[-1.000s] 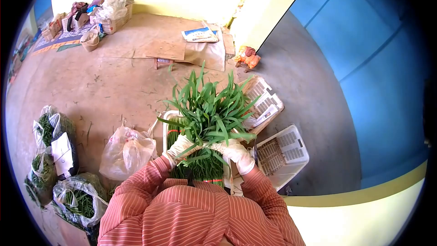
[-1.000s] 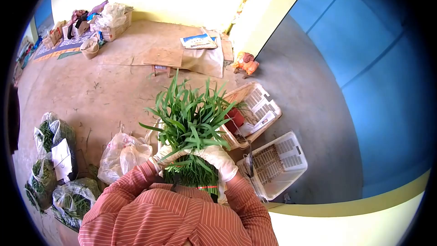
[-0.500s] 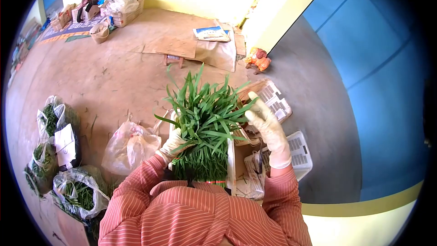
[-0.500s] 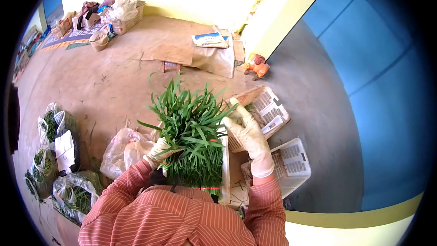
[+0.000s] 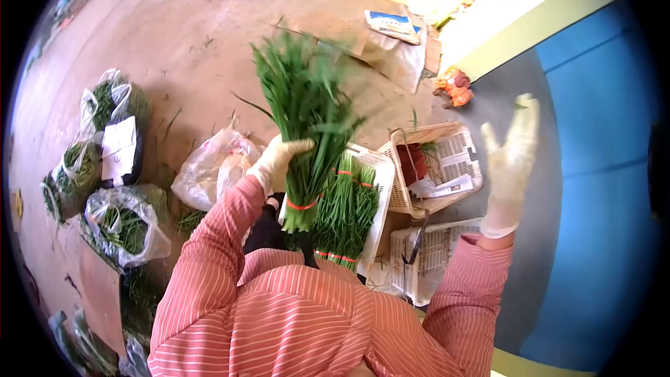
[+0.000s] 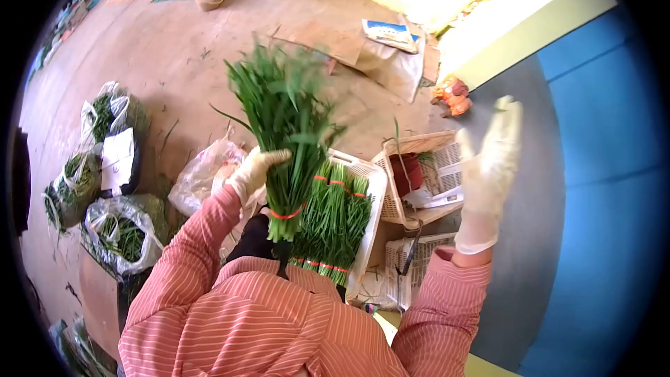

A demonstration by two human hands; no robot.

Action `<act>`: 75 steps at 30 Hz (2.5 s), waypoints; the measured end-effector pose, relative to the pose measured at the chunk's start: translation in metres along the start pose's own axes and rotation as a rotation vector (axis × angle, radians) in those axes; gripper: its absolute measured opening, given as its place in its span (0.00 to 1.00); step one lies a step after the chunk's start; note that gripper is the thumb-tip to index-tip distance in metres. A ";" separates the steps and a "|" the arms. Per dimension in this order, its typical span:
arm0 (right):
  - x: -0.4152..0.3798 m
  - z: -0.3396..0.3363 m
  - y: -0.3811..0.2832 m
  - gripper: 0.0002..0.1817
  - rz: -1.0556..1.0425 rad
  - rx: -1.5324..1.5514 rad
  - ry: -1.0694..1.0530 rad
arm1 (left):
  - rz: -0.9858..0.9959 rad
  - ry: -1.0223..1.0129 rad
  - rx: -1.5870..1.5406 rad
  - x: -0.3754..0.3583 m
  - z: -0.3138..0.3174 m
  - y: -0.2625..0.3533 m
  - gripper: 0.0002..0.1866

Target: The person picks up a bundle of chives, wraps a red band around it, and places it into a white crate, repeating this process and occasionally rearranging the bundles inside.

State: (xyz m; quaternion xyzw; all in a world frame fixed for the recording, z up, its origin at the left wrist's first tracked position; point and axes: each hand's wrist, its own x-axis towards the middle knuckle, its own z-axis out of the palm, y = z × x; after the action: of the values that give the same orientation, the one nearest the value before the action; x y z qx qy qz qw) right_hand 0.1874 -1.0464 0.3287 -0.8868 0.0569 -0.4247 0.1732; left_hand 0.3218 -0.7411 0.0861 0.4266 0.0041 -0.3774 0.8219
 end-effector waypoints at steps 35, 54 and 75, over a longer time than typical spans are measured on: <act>-0.023 -0.001 -0.103 0.33 0.350 0.788 0.030 | 0.942 -0.383 0.895 -0.061 0.205 0.077 0.45; -0.055 -0.028 -0.038 0.46 0.485 0.250 -0.729 | 0.349 -0.503 -0.245 0.000 0.155 0.065 0.24; -0.054 -0.057 -0.042 0.50 0.379 -0.065 -0.571 | 0.195 -0.381 -0.289 -0.014 0.160 0.054 0.24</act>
State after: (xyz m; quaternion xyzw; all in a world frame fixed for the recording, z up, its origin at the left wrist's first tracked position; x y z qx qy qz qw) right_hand 0.1075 -1.0086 0.3369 -0.9486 0.1836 -0.1176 0.2296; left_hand 0.2952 -0.8264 0.2294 0.2241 -0.1380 -0.3655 0.8928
